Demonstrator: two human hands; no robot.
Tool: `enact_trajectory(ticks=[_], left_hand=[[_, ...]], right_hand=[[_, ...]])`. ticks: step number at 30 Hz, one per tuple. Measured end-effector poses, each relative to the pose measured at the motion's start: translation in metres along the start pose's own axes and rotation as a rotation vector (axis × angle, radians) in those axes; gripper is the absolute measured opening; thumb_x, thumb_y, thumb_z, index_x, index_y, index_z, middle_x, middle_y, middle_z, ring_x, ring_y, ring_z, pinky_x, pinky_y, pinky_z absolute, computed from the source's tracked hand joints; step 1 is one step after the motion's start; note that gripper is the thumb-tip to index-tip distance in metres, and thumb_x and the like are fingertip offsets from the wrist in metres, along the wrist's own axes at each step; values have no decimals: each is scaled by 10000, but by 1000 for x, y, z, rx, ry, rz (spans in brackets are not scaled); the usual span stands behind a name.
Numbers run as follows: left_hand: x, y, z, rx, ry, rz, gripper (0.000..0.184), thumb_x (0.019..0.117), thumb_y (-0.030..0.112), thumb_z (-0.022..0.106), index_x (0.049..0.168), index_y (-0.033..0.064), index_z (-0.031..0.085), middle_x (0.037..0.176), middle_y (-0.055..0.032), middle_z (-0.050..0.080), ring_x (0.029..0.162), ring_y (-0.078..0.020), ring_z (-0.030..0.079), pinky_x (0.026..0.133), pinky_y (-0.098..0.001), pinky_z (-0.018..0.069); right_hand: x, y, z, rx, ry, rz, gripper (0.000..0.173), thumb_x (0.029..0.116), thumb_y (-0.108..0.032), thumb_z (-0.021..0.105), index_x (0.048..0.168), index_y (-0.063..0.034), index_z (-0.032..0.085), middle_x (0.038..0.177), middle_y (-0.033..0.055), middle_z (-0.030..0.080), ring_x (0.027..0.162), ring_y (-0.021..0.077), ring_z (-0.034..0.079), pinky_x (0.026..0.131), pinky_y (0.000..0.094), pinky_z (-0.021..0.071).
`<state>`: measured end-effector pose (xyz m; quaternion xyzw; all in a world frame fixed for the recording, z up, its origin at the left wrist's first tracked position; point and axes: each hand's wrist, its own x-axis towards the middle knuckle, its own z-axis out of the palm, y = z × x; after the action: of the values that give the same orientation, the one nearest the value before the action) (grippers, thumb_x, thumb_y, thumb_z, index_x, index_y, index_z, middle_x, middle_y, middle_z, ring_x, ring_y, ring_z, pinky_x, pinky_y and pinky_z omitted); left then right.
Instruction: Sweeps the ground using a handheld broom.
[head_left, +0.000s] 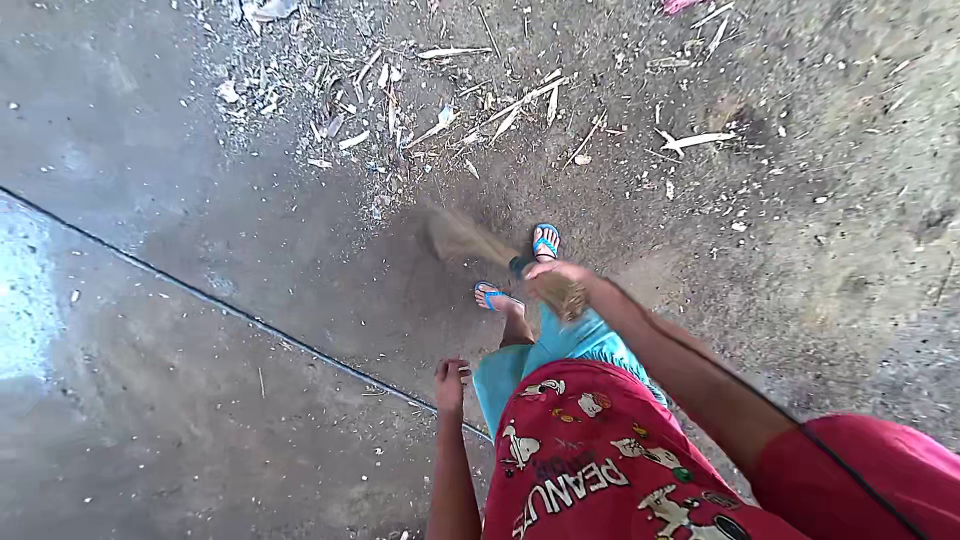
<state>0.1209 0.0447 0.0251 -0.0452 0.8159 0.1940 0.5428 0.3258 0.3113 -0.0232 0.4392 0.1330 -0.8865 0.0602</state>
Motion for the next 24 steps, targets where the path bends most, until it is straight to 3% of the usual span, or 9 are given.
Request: enact_trajectory(ticks=[3, 6, 10, 12, 13, 16, 19, 22, 24], left_hand=[[5, 36, 31, 34, -90, 66, 392, 1116, 207, 347, 1367, -26, 537, 1163, -188, 679, 942, -250, 671, 766, -427, 542], [9, 62, 63, 45, -155, 129, 368, 1114, 182, 358, 1339, -32, 554, 1119, -173, 684, 897, -213, 671, 725, -376, 543], [6, 81, 94, 86, -241, 194, 347, 1105, 164, 384, 1329, -33, 561, 1113, -168, 683, 884, -199, 670, 706, -361, 544], [2, 82, 99, 110, -251, 196, 345, 1105, 164, 389, 1337, -31, 556, 1126, -173, 685, 897, -207, 669, 721, -375, 543], [0, 82, 98, 113, -253, 185, 354, 1107, 167, 382, 1348, -33, 548, 1145, -182, 682, 920, -221, 667, 741, -393, 539], [0, 76, 92, 99, -210, 149, 379, 1108, 173, 354, 1368, -29, 541, 1151, -187, 687, 923, -236, 669, 747, -415, 539], [2, 66, 83, 62, -120, 63, 390, 1115, 182, 342, 1373, -39, 533, 1150, -209, 676, 894, -248, 652, 736, -423, 523], [2, 61, 78, 92, -78, -29, 397, 1123, 211, 357, 1377, -41, 529, 1186, -235, 665, 925, -279, 648, 755, -443, 516], [4, 63, 77, 132, -74, -58, 402, 1124, 239, 368, 1373, -33, 529, 1196, -234, 669, 956, -290, 655, 772, -454, 513]], right_hand=[[-59, -66, -91, 72, 207, -95, 259, 1032, -274, 370, 1014, -139, 591, 812, 5, 667, 687, 101, 652, 615, 258, 559], [-97, -118, -137, 162, 352, -262, 311, 1049, -272, 311, 1007, -129, 583, 804, 22, 675, 671, 117, 666, 596, 251, 570], [-99, -140, -95, 105, 586, -350, 163, 1011, -225, 454, 1054, -116, 568, 814, 24, 658, 682, 127, 653, 612, 295, 568], [-92, -112, -44, -15, 787, -322, 343, 862, -270, 716, 1127, -62, 652, 915, 92, 692, 765, 206, 672, 675, 428, 576], [-88, -89, -19, -59, 794, -314, 407, 817, -320, 753, 1120, -68, 653, 928, 102, 681, 775, 220, 662, 676, 455, 565], [-68, -38, 15, 207, 425, -277, 217, 962, -227, 609, 1078, -46, 642, 885, 89, 689, 737, 187, 672, 673, 380, 586], [-81, -29, 13, 499, -87, -144, 320, 1052, -277, 353, 981, -59, 576, 831, 80, 665, 695, 154, 674, 643, 284, 587], [-96, -36, -25, 483, -178, -61, 330, 1007, -307, 384, 935, -82, 614, 800, 72, 683, 664, 144, 677, 603, 267, 578], [-110, -31, -56, 435, -82, -97, 268, 1015, -268, 401, 950, -89, 589, 785, 59, 662, 656, 131, 670, 592, 252, 577]])
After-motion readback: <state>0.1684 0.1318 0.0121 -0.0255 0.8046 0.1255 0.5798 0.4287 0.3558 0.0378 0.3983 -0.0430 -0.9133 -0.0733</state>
